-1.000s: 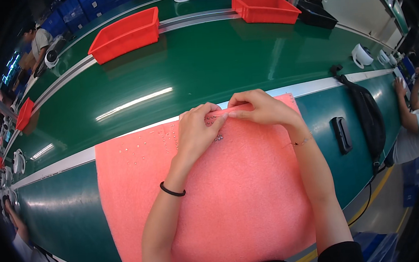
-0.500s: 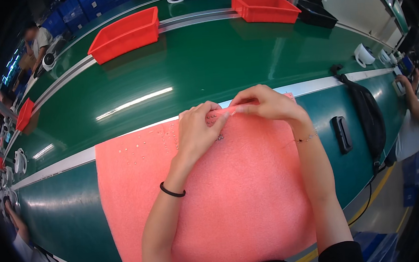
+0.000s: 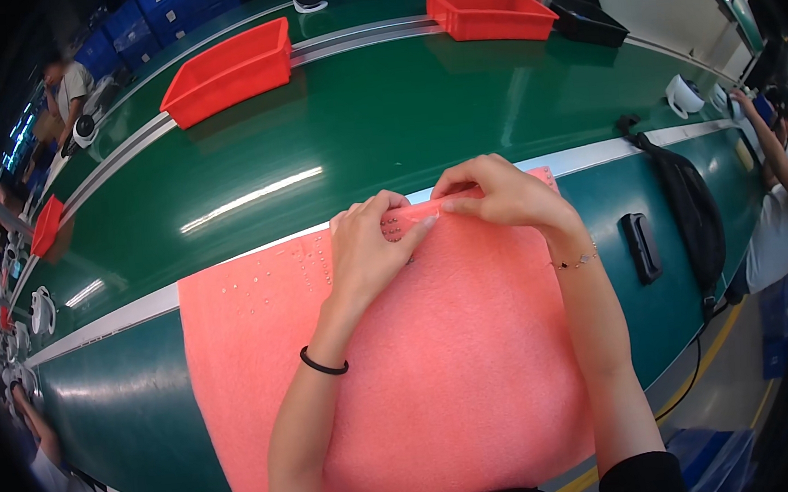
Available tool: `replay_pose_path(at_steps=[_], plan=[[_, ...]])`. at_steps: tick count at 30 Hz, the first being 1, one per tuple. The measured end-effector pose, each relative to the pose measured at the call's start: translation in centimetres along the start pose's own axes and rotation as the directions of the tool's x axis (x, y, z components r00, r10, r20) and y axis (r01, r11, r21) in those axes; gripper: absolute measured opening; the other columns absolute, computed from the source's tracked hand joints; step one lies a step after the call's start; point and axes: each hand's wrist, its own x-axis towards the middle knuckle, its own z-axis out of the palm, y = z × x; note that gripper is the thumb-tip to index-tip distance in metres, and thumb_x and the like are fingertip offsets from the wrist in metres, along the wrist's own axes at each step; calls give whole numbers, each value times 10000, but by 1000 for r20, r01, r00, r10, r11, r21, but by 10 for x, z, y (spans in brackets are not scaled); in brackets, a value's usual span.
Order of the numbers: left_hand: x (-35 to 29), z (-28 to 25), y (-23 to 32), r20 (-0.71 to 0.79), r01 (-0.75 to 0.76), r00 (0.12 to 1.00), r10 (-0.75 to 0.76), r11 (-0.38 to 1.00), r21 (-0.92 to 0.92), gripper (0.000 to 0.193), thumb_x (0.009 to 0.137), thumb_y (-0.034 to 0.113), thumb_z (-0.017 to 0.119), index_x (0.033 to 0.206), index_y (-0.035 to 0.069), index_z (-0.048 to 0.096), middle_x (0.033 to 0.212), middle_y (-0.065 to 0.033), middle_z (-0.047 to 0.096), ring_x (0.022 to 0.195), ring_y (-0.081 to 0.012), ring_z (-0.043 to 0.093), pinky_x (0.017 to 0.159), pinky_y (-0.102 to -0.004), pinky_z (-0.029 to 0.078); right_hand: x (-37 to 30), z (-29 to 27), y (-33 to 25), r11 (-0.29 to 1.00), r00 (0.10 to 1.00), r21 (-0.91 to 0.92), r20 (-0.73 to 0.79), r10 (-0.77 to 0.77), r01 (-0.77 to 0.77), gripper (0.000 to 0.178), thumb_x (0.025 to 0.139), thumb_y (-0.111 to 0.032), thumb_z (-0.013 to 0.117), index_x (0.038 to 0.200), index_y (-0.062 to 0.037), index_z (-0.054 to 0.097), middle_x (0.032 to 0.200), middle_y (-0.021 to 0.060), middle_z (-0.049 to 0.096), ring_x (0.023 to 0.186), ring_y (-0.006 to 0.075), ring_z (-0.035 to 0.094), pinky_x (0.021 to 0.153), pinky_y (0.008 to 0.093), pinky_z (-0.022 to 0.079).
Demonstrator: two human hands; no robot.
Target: Assembling and inspecting a dome-shaped lighting or camera fixture on a factory assembly line.
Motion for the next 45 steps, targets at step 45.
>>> replay_pose_path(at_steps=[45], plan=[[3,-10,-5,-94,-311,946,311,950,17,180,722,84,718,866,28,627,940,-91,663,786,-257,648,668,-317,525,0,-4,-3,997,996,18,51,-75,74,238,784,-75,632,1002,20,641,936,141,666,870,230,624,795,320,481]])
